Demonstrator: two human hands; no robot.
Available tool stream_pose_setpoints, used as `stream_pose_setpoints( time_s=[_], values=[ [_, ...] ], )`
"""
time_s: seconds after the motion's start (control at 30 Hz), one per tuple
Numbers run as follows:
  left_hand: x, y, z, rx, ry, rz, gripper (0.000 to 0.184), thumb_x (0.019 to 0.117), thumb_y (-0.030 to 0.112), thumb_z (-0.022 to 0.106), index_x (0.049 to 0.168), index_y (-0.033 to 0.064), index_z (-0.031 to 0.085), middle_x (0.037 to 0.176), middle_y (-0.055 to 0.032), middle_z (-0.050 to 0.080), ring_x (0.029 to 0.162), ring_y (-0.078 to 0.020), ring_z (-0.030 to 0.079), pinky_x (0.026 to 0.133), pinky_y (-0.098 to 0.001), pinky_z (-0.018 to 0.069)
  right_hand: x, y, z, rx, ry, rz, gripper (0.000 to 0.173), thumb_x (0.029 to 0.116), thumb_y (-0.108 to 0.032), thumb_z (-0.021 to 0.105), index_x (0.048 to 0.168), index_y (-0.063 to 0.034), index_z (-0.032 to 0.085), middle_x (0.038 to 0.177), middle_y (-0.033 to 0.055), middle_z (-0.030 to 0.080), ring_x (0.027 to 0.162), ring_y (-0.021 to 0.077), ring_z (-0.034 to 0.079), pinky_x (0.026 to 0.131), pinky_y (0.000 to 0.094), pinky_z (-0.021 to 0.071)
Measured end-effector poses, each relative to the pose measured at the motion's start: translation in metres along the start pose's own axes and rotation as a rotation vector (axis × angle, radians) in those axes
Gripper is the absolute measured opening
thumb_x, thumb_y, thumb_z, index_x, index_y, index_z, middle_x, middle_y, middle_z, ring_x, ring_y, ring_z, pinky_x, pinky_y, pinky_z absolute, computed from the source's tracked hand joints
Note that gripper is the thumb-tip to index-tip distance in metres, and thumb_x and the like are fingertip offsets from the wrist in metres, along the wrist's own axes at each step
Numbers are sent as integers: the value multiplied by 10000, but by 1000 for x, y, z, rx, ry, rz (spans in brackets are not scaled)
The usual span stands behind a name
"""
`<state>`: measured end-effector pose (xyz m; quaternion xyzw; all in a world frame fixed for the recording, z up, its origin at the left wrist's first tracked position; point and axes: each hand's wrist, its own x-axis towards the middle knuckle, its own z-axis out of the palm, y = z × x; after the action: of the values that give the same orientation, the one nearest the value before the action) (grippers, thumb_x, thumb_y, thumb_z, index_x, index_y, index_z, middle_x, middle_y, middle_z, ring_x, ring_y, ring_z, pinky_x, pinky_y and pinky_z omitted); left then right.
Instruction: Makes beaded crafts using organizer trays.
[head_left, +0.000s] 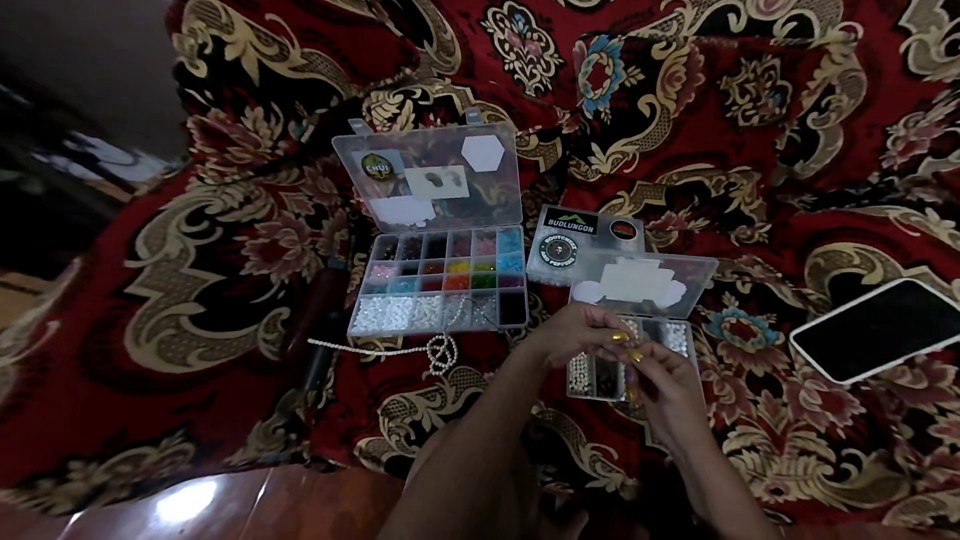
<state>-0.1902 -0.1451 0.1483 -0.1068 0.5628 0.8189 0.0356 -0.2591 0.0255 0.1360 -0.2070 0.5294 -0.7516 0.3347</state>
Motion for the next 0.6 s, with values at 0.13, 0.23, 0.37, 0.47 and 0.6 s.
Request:
stream_pose_setpoints(
  time_s=[0.13,0.23,0.37,0.47,0.6],
  values=[
    [0,0,-1,12,5,-1,162,985,-27,552,984,52,693,897,30,736,801,-70,712,783,-261,600,0,0,0,-17,5,4,262,923,-23,497,748,-94,679,637,-17,676,476,3,569,457,152,485],
    [0,0,-1,19,7,-3,157,984,-36,553,983,44,689,895,25,735,804,-76,715,790,-270,604,0,0,0,-35,2,9,260,930,-20,499,755,-90,677,637,-23,675,477,1,571,460,151,489],
    [0,1,0,15,4,-5,162,984,-33,554,981,55,691,895,33,738,804,-71,715,787,-264,603,0,-1,-1,-39,-8,14,251,923,-28,504,749,-99,670,636,-25,669,483,4,574,464,155,493],
    [0,1,0,-2,1,0,165,987,-31,545,979,55,686,892,29,737,800,-78,717,786,-269,607,0,1,-3,-40,-26,-16,240,916,-47,526,742,-118,677,641,-33,670,490,3,578,472,157,500],
    [0,1,0,2,-2,2,166,991,-26,544,978,53,689,894,29,737,808,-77,717,792,-270,605,0,2,-4,-41,-40,-31,243,926,-47,516,754,-111,676,645,-27,674,491,4,581,471,153,498]
  ],
)
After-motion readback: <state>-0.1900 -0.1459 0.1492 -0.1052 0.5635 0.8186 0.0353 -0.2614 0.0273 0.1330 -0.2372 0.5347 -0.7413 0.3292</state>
